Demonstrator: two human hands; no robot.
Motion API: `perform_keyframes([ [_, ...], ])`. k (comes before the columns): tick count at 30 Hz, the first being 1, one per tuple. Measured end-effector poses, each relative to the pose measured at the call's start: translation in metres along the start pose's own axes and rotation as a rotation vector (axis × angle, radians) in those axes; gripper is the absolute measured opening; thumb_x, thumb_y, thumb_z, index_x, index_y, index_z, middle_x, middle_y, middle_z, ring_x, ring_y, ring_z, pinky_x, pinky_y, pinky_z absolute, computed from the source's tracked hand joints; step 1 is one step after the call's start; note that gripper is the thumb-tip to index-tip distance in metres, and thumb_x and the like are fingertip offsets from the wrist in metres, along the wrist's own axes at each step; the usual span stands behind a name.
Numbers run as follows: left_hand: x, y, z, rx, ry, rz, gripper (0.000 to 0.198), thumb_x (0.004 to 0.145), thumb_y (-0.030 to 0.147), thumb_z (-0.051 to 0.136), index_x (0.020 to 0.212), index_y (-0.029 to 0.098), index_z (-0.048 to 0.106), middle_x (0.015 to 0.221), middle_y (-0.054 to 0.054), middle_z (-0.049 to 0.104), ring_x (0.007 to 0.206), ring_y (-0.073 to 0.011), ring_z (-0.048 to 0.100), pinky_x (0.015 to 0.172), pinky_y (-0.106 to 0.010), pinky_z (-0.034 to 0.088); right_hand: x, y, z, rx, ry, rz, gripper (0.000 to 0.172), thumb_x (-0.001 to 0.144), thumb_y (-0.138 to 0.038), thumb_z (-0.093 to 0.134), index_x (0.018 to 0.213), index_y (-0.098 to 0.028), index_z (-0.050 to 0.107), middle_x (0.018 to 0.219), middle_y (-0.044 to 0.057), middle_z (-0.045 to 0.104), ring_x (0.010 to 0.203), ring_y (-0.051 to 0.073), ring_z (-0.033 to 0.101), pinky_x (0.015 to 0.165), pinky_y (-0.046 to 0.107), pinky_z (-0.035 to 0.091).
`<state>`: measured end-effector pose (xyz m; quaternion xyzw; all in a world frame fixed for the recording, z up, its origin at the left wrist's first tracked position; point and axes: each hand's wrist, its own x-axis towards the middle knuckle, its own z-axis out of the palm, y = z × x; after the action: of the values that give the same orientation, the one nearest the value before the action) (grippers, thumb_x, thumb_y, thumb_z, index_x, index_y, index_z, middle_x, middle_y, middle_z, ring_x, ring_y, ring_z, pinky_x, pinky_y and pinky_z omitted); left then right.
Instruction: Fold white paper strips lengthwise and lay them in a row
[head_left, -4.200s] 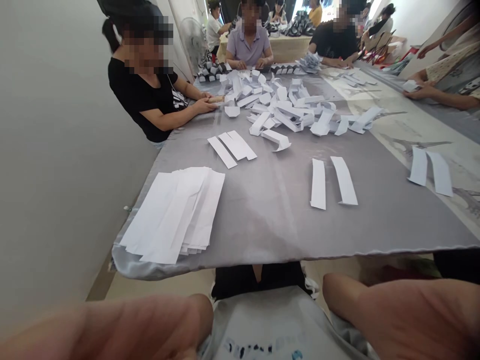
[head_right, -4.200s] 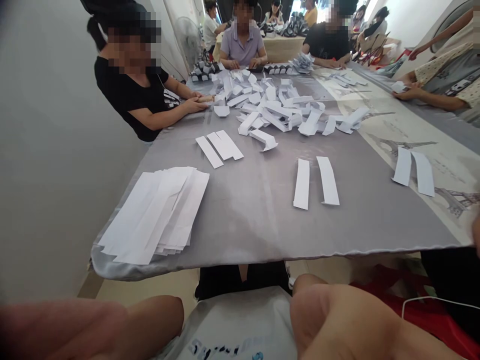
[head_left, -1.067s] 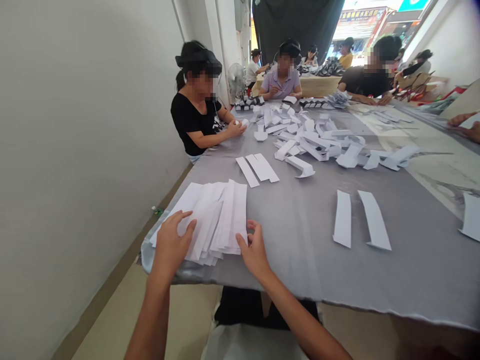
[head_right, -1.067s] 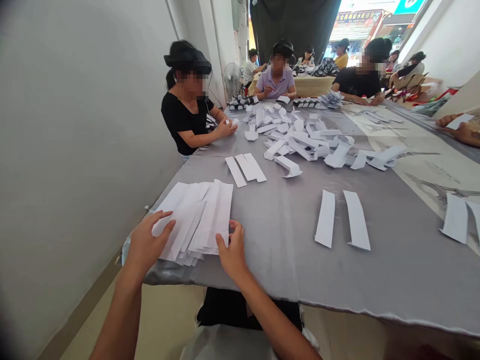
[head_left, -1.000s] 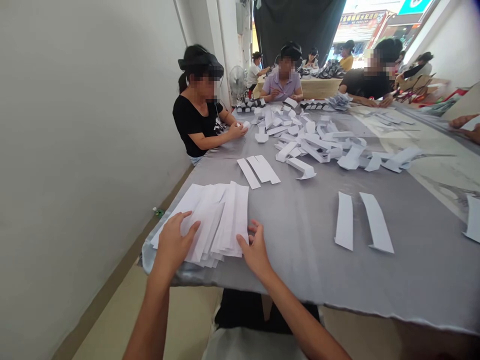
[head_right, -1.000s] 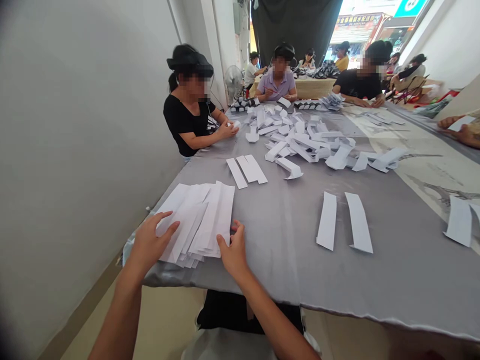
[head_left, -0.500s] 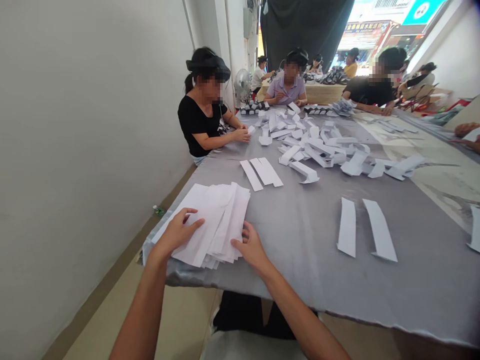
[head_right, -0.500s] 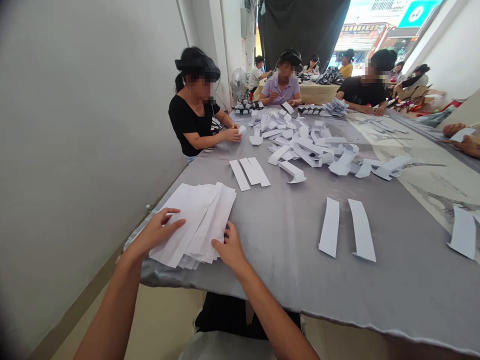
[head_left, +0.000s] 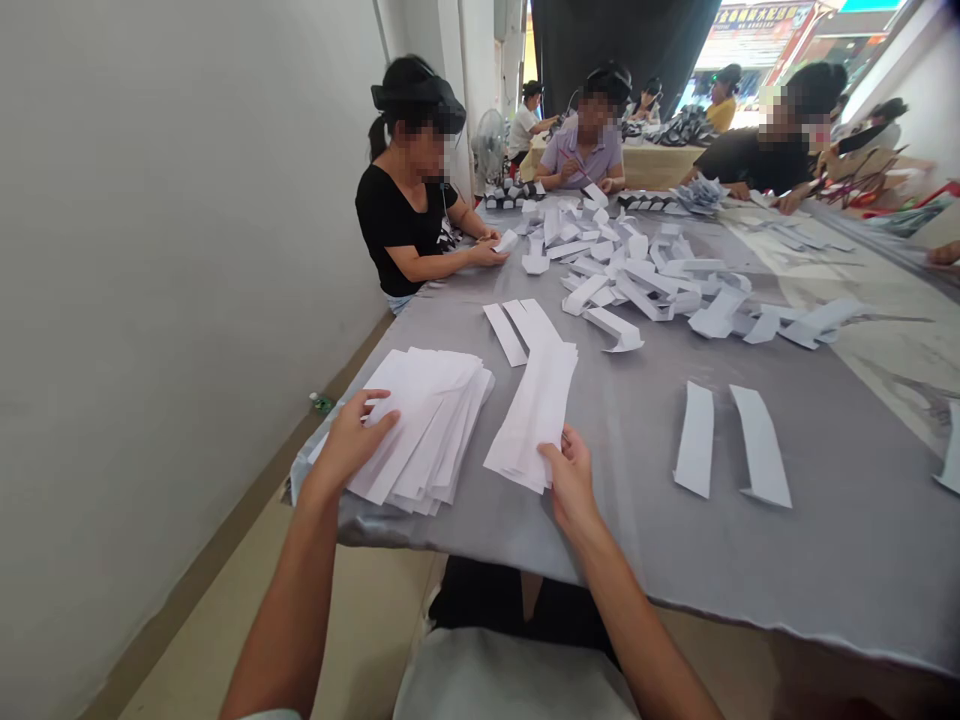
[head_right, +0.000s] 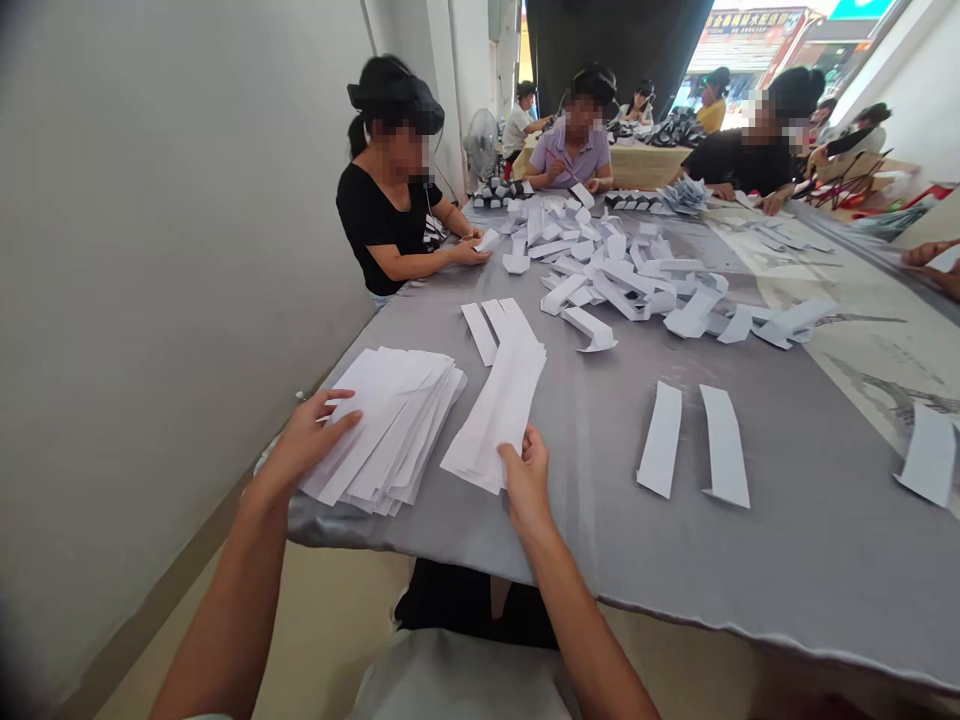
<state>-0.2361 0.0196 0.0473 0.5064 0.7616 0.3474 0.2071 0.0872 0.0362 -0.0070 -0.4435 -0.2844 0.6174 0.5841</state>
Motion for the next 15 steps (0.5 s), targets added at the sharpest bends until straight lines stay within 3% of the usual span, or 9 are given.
perform_keyframes([
  [3, -0.002, 0.007, -0.003, -0.002, 0.020, -0.016, 0.070, 0.082, 0.057, 0.069, 0.143, 0.022, 0.058, 0.134, -0.015, 0.067, 0.126, -0.0319, 0.064, 0.107, -0.047, 0.050, -0.005, -0.003, 0.008, 0.013, -0.030, -0.008, 0.054, 0.072, -0.021, 0.073, 0.125, -0.016, 0.065, 0.116, 0.009, 0.078, 0.098, 0.025, 0.074, 0.087, 0.037, 0.061],
  [7, -0.006, 0.016, -0.006, 0.020, -0.017, -0.087, 0.089, 0.083, 0.059, 0.068, 0.158, 0.019, 0.043, 0.141, -0.020, 0.065, 0.128, -0.0342, 0.065, 0.108, -0.048, 0.051, -0.017, 0.002, 0.033, 0.001, -0.195, -0.059, 0.051, 0.079, -0.025, 0.072, 0.128, -0.016, 0.066, 0.129, 0.012, 0.075, 0.110, 0.027, 0.073, 0.097, 0.041, 0.060],
  [11, -0.005, 0.020, -0.006, 0.077, -0.154, -0.036, 0.077, 0.084, 0.063, 0.065, 0.143, 0.014, 0.062, 0.140, -0.020, 0.067, 0.125, -0.0372, 0.066, 0.108, -0.047, 0.051, -0.029, 0.016, 0.068, -0.022, -0.341, -0.110, 0.059, 0.084, -0.028, 0.074, 0.139, -0.016, 0.061, 0.139, 0.013, 0.070, 0.122, 0.027, 0.069, 0.108, 0.043, 0.056],
  [15, -0.002, 0.025, -0.003, 0.135, -0.096, -0.035, 0.074, 0.080, 0.065, 0.066, 0.133, 0.013, 0.069, 0.138, -0.021, 0.069, 0.120, -0.0381, 0.068, 0.105, -0.048, 0.052, -0.035, 0.032, 0.088, -0.135, -0.416, -0.060, 0.071, 0.089, -0.033, 0.072, 0.154, -0.018, 0.049, 0.139, 0.014, 0.068, 0.113, 0.025, 0.072, 0.094, 0.041, 0.063],
])
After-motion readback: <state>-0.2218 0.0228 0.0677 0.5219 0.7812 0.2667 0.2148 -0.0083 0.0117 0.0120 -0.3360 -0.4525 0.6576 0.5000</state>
